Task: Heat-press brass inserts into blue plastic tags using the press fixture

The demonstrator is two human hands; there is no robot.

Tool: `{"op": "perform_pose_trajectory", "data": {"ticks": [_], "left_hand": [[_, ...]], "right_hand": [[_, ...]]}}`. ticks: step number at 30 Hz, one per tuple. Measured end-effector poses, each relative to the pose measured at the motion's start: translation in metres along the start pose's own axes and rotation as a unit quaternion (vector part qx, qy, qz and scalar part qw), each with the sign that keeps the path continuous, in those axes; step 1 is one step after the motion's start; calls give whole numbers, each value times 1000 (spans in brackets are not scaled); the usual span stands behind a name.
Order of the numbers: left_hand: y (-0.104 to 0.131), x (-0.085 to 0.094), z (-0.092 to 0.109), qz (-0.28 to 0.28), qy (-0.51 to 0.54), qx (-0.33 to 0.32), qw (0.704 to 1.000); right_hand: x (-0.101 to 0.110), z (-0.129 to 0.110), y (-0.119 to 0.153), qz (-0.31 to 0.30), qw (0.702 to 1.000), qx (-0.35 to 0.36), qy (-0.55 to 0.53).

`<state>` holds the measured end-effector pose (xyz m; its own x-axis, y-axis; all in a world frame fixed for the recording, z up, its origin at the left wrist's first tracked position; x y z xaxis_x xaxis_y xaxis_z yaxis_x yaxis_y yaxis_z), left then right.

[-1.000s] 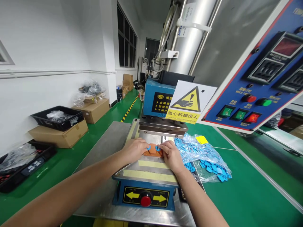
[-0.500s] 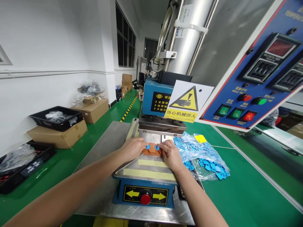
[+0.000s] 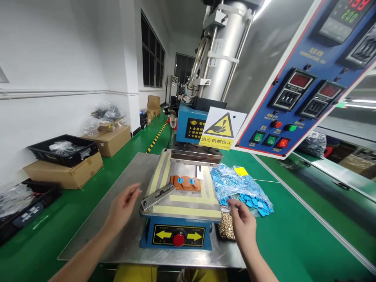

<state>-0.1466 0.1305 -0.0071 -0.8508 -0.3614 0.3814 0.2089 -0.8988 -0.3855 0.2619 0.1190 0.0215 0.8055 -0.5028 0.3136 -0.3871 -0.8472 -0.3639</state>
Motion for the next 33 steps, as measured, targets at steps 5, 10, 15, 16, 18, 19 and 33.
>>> {"op": "perform_pose_trajectory", "data": {"ticks": [5, 10, 15, 16, 18, 19, 33], "left_hand": [[97, -25, -45, -22, 101, 108, 989], [106, -34, -35, 11, 91, 99, 991], [96, -28, -29, 36, 76, 78, 993], [96, -28, -28, 38, 79, 75, 993], [98, -29, -29, 30, 83, 81, 993], [98, -30, -31, 24, 83, 87, 993], [7, 10, -57, 108, 30, 89, 990]], "right_hand": [[-7, 31, 68, -147, 983, -70, -83], [-19, 35, 83, -198, 969, -108, -96], [-15, 34, 82, -208, 964, -135, -93], [-14, 33, 82, -208, 965, -135, -89], [-14, 32, 83, -208, 966, -129, -81], [-15, 31, 82, -208, 967, -124, -79], [114, 65, 41, -50, 979, -190, 58]]}}
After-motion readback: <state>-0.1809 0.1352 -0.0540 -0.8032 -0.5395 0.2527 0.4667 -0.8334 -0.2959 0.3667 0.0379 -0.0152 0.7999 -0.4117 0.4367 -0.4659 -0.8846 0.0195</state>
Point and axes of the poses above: each hand's wrist, its own y-axis away from the middle knuckle, its own x-axis out of the back of the hand, z = x × y, the point moved 5 cm from there along -y, towards the middle knuckle, and after that the axes turned 6 degrees about -x, right-handed, at the moved point
